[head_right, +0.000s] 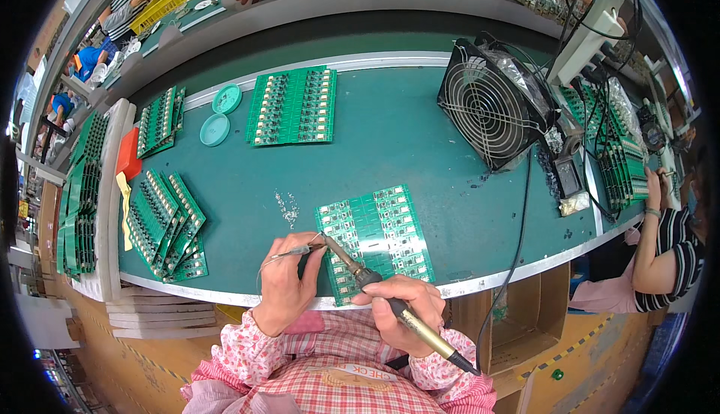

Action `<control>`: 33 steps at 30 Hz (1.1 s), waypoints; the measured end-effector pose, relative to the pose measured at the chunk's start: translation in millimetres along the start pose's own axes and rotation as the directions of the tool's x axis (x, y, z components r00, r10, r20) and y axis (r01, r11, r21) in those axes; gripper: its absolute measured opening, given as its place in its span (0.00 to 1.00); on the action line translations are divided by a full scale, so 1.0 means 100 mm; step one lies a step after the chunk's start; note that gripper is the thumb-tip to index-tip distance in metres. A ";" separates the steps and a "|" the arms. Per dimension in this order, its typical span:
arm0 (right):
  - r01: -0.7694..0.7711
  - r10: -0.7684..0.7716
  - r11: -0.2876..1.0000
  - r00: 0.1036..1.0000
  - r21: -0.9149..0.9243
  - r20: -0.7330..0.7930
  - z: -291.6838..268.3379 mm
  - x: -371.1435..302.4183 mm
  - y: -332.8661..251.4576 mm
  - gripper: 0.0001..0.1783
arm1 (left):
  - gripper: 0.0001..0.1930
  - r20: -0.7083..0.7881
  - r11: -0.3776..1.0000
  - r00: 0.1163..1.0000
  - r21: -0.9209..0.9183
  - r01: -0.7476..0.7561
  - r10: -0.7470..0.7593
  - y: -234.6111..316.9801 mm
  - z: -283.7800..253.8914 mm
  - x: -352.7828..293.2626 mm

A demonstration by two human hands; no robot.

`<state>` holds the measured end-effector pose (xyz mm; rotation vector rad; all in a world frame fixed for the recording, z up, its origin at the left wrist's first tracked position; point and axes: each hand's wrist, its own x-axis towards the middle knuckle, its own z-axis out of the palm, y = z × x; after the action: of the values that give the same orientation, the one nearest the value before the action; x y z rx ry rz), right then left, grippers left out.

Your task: The person solders electronic components onto circuit board panels using a soldering iron and solder wire.

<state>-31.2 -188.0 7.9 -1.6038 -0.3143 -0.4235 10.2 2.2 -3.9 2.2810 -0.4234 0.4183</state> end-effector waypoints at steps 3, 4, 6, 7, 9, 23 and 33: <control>-0.002 0.003 1.000 1.000 -0.027 0.022 -0.02 0.00 0.02 0.05 | 0.11 -0.007 1.000 1.000 0.005 0.000 0.001 0.00 0.00 0.00; -0.004 0.005 1.000 1.000 -0.028 0.023 -0.03 -0.01 0.02 0.05 | 0.11 -0.006 1.000 1.000 0.003 0.001 -0.001 0.00 0.00 0.01; -0.082 0.081 0.996 0.996 -0.035 -0.038 -0.04 -0.03 0.03 0.05 | 0.11 -0.014 1.000 1.000 -0.003 -0.012 0.012 0.00 0.00 0.01; -0.084 0.082 0.996 0.996 -0.036 -0.037 -0.05 -0.04 0.05 0.05 | 0.11 -0.014 1.000 1.000 -0.004 -0.010 0.010 0.00 0.00 0.01; -0.234 0.229 0.970 0.971 -0.072 -0.071 -0.07 -0.07 0.08 0.05 | 0.10 -0.006 1.000 1.000 -0.020 0.001 -0.002 0.00 0.00 0.02; -0.139 0.157 0.969 0.985 -0.206 0.073 -0.07 0.03 0.09 0.04 | 0.09 0.009 1.000 1.000 -0.011 0.022 -0.022 0.02 -0.03 0.02; 0.063 -0.023 0.973 0.984 -0.221 0.176 -0.09 0.07 0.16 0.05 | 0.09 0.002 1.000 1.000 -0.025 -0.009 0.009 0.01 -0.02 0.04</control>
<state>-18.4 -198.2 -2.7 -1.8645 -0.4457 -0.3639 13.1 2.3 -0.4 2.2559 -0.4374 0.4127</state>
